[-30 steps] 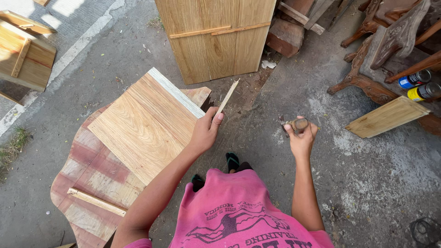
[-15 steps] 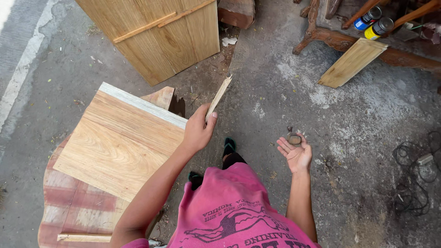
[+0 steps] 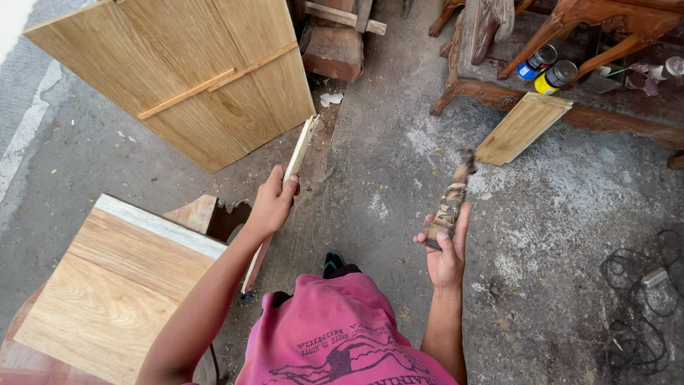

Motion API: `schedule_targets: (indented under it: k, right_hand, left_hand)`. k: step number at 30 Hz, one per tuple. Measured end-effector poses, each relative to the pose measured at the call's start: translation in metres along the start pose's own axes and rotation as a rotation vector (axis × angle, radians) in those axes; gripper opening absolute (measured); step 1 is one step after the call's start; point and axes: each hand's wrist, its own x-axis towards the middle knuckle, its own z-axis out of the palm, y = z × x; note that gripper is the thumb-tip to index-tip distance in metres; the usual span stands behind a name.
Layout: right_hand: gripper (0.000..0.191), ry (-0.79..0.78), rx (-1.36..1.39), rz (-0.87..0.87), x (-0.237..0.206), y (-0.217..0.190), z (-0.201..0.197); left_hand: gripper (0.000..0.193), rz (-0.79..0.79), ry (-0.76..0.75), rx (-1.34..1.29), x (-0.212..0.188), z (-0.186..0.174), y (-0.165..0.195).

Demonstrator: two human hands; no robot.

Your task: The person carries a wooden board and a knife, then picks up a hammer and a thin wooden strip and works on the strip with the hammer. They lay the strip across a wooden panel, align it, and fit additional wooden pieces against the panel on the workshop floor.

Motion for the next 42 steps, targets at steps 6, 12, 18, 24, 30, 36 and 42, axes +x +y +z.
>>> schedule_targets:
  k: [6, 12, 18, 24, 30, 36, 42]
  right_hand:
    - [0.070, -0.024, -0.278, -0.249, 0.070, -0.063, -0.005]
    - [0.045, 0.155, -0.384, -0.171, 0.111, -0.047, -0.046]
    - [0.038, 0.278, -0.370, 0.119, 0.170, -0.030, -0.096]
    - [0.038, 0.396, -0.387, 0.107, 0.266, -0.044, -0.143]
    - [0.021, 0.704, -0.716, 0.428, 0.354, -0.040, -0.191]
    - [0.025, 0.720, -0.596, 0.260, 0.433, -0.026, -0.207]
    - [0.039, 0.723, -0.961, 0.362, 0.569, -0.021, -0.267]
  left_hand:
    - [0.026, -0.075, -0.083, -0.168, 0.072, 0.029, 0.023]
    - [0.027, -0.190, -0.181, -0.210, 0.160, 0.079, 0.013]
    - [0.026, -0.271, -0.293, -0.223, 0.274, 0.153, -0.022]
    - [0.029, -0.261, -0.415, -0.137, 0.418, 0.229, -0.023]
    - [0.031, -0.195, -0.605, 0.067, 0.545, 0.320, 0.024]
    - [0.040, -0.073, -0.643, 0.231, 0.642, 0.419, 0.050]
    - [0.042, -0.028, -0.649, 0.394, 0.738, 0.505, 0.067]
